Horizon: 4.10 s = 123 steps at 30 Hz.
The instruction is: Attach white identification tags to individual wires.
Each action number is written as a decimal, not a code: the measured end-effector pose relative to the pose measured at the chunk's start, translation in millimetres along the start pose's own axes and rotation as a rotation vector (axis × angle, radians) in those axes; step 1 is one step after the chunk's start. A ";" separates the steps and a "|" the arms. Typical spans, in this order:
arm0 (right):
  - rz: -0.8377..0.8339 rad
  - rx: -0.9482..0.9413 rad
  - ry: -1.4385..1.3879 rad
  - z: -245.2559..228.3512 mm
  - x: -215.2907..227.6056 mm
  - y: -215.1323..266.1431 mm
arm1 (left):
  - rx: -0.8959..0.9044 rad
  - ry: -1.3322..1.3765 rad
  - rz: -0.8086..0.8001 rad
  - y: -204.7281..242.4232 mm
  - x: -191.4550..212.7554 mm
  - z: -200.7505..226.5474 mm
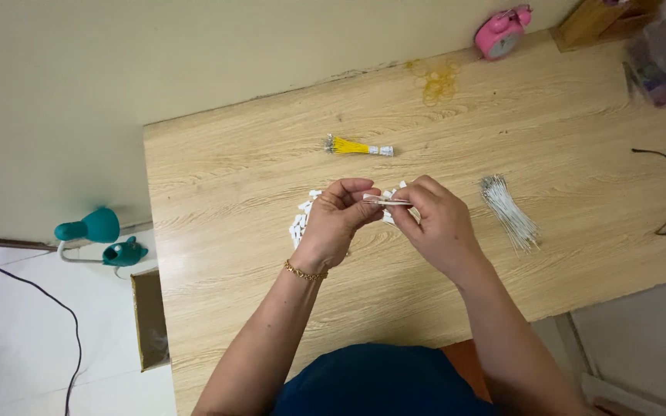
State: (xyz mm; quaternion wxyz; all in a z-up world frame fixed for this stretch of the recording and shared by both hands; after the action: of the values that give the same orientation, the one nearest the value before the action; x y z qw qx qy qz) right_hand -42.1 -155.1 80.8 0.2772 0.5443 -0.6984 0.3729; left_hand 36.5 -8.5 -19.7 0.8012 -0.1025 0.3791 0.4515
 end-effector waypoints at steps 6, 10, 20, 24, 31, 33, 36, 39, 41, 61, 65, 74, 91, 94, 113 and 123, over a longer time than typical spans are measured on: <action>0.020 -0.059 -0.047 28.2 -31.8 7.0 | 0.075 0.099 0.014 -9.3 21.1 -31.2; -0.073 -0.190 -0.045 77.9 -85.7 13.6 | 0.125 0.091 0.108 -22.3 55.9 -49.1; -0.084 -0.279 0.127 177.9 -142.6 26.7 | -0.237 -1.493 0.498 -59.8 176.3 -19.2; -0.056 -0.352 0.010 143.8 -112.0 4.5 | -0.017 -1.702 0.391 -73.0 144.0 -10.7; -0.111 -0.570 -0.281 119.0 -99.6 -2.9 | -0.105 -1.740 0.374 -85.2 178.2 -54.4; -0.090 -0.574 -0.499 116.9 -100.2 -3.8 | -0.115 -1.676 0.397 -80.9 173.1 -47.2; -0.060 -0.570 -0.586 102.7 -94.0 -8.8 | -0.143 -1.677 0.389 -78.4 179.4 -48.1; -0.023 -0.564 -0.686 105.2 -95.8 -5.2 | -0.100 -1.709 0.404 -69.8 163.5 -36.1; -0.023 -0.566 -0.694 99.9 -89.3 -3.1 | -0.159 -1.678 0.386 -53.9 132.4 -13.6; -0.011 -0.414 -0.475 30.9 -27.2 11.1 | -0.221 -0.722 -0.001 8.3 -18.4 14.3; 0.025 -0.366 -0.479 32.0 -24.9 14.7 | -0.148 -0.456 -0.006 7.7 -12.1 10.5; 0.048 -0.254 -0.286 12.9 -8.7 10.4 | -0.052 -0.081 -0.077 0.2 8.2 -2.7; 0.020 -0.165 -0.159 6.1 -12.2 5.9 | 0.029 -0.123 -0.061 4.0 -2.2 7.6; -0.006 -0.173 -0.224 13.9 -24.5 6.8 | 0.014 -0.098 -0.060 2.7 4.6 3.5; -0.196 -0.250 -0.097 91.0 -124.3 22.8 | 0.136 -0.497 0.132 -10.3 91.3 -64.7; 0.052 -0.063 0.058 164.8 -155.3 20.0 | -0.064 -1.810 0.486 -55.0 157.0 -9.2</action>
State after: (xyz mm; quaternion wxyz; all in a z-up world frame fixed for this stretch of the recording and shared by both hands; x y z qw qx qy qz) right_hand -18.9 -202.1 -140.4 0.3044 0.5058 -0.7155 0.3736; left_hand 123.7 56.8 -145.7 0.6719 0.3478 -0.3903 0.5246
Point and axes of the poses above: each hand's wrist, its own y-axis away from the middle knuckle, its own x-axis out of the back of the hand, z = x × y, the point moved 4 cm from there along -y, towards the middle knuckle, and after that the axes turned 7 degrees about y, right-handed, at the moved point
